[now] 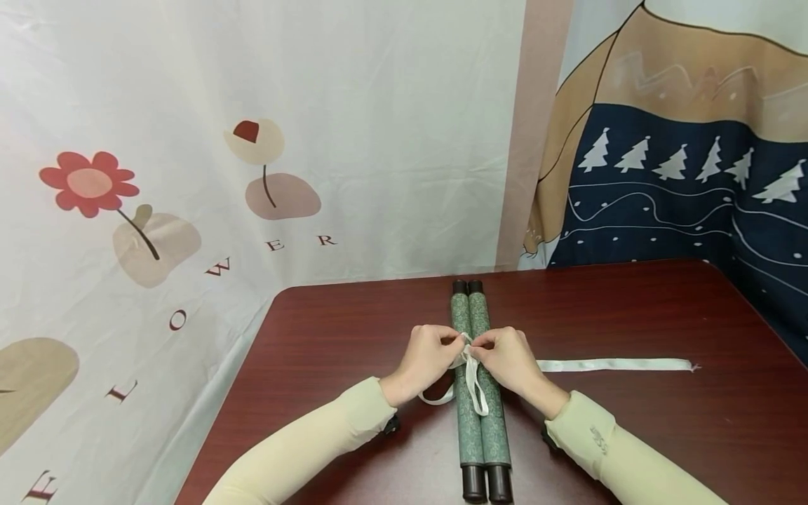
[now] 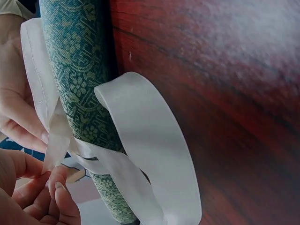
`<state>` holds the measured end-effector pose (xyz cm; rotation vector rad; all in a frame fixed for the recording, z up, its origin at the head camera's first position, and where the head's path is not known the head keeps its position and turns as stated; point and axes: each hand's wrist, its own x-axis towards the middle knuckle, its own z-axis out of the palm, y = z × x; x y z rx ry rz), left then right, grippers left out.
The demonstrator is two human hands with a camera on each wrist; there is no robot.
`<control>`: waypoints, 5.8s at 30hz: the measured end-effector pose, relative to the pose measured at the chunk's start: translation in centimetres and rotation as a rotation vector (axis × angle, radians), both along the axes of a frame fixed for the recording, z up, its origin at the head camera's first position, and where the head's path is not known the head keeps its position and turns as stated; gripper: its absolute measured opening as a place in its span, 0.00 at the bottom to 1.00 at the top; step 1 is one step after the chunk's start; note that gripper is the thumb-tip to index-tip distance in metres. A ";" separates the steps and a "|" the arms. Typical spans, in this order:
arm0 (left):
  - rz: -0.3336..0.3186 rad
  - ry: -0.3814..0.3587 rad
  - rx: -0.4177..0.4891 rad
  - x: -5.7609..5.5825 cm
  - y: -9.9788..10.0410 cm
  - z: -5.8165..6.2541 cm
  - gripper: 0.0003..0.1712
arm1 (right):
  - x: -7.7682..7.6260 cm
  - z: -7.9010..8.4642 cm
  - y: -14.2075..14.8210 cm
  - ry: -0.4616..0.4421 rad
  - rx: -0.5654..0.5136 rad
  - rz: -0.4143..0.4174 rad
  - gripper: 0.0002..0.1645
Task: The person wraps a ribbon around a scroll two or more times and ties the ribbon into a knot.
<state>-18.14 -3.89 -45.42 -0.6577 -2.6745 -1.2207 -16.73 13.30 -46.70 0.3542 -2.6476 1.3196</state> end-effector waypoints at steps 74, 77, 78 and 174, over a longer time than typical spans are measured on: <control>-0.716 0.660 -0.417 3.6 -0.3 -0.6 0.16 | -3.6 2.0 0.3 -0.025 0.223 0.416 0.06; -0.773 0.662 -0.499 3.8 -0.1 -0.6 0.16 | -3.6 2.1 0.3 -0.023 0.214 0.413 0.05; -0.781 0.658 -0.514 3.8 0.0 -0.5 0.16 | -3.6 2.1 0.3 -0.020 0.212 0.411 0.05; -0.516 0.208 -0.077 1.2 -9.4 -0.8 0.06 | -2.2 -0.3 8.8 -0.251 -0.228 -0.025 0.10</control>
